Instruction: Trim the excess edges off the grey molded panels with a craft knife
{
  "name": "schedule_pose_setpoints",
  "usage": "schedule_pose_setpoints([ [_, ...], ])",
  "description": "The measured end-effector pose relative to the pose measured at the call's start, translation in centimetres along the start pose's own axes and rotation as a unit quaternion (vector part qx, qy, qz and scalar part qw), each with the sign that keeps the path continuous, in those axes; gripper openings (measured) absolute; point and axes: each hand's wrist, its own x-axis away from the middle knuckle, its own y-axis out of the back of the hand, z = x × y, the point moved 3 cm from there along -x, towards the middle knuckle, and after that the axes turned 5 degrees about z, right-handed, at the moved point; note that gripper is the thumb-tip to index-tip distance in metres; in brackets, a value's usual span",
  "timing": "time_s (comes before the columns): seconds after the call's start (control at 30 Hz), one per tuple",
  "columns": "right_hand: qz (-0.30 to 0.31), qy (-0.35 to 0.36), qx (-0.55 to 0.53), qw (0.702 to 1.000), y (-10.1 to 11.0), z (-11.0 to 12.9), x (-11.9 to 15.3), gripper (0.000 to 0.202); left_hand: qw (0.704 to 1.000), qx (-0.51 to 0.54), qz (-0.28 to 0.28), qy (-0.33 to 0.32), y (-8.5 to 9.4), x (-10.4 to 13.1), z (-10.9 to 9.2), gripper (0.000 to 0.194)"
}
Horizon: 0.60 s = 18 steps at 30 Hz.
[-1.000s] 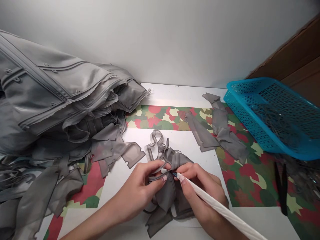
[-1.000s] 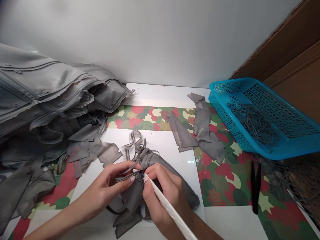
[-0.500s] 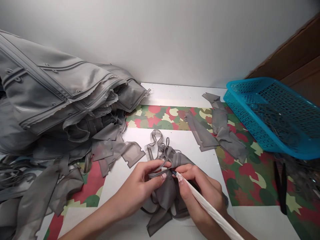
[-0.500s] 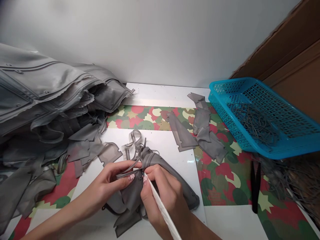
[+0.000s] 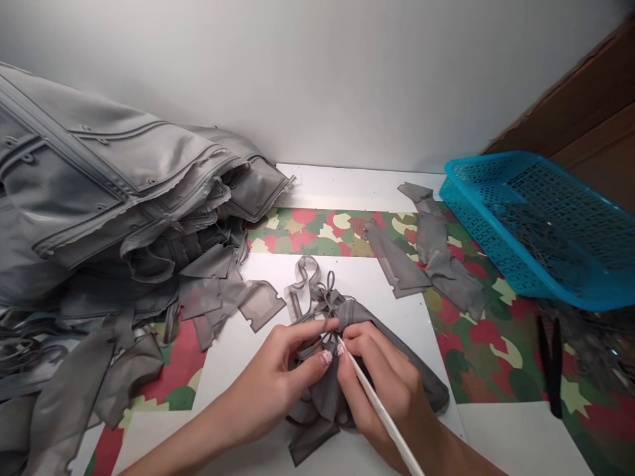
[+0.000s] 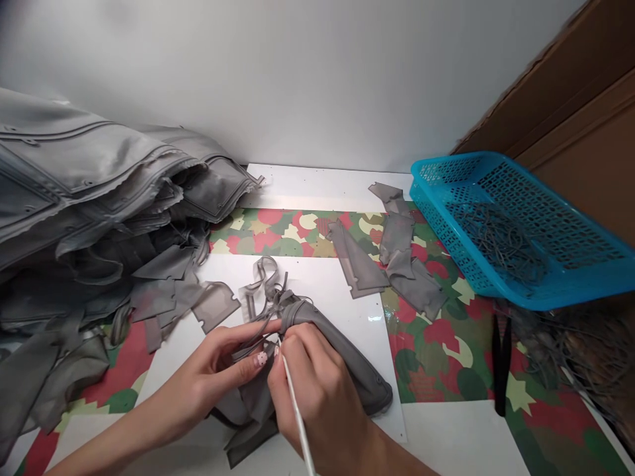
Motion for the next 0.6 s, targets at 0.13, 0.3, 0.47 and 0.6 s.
schedule_pose_setpoints([
  [0.13, 0.002, -0.086, -0.091, 0.992, 0.7, -0.2, 0.0, 0.012, 0.999, -0.04, -0.019, -0.012, 0.3, -0.1, -0.6, 0.039],
  [0.3, 0.037, -0.285, -0.298, 0.91, 1.0, -1.3, 0.1, 0.014, 0.995, -0.097, -0.026, -0.023, 0.4, -0.1, -1.2, 0.038],
  [0.47, 0.003, -0.352, -0.508, 0.786, 1.0, -1.7, -0.3, 0.015, 0.996, -0.086, -0.005, -0.028, 0.2, -0.4, -1.3, 0.034],
  [0.6, -0.009, -0.35, -0.633, 0.69, 0.8, -1.4, -0.6, 0.016, 0.992, -0.11, 0.002, -0.06, 0.1, -0.6, -1.8, 0.015],
])
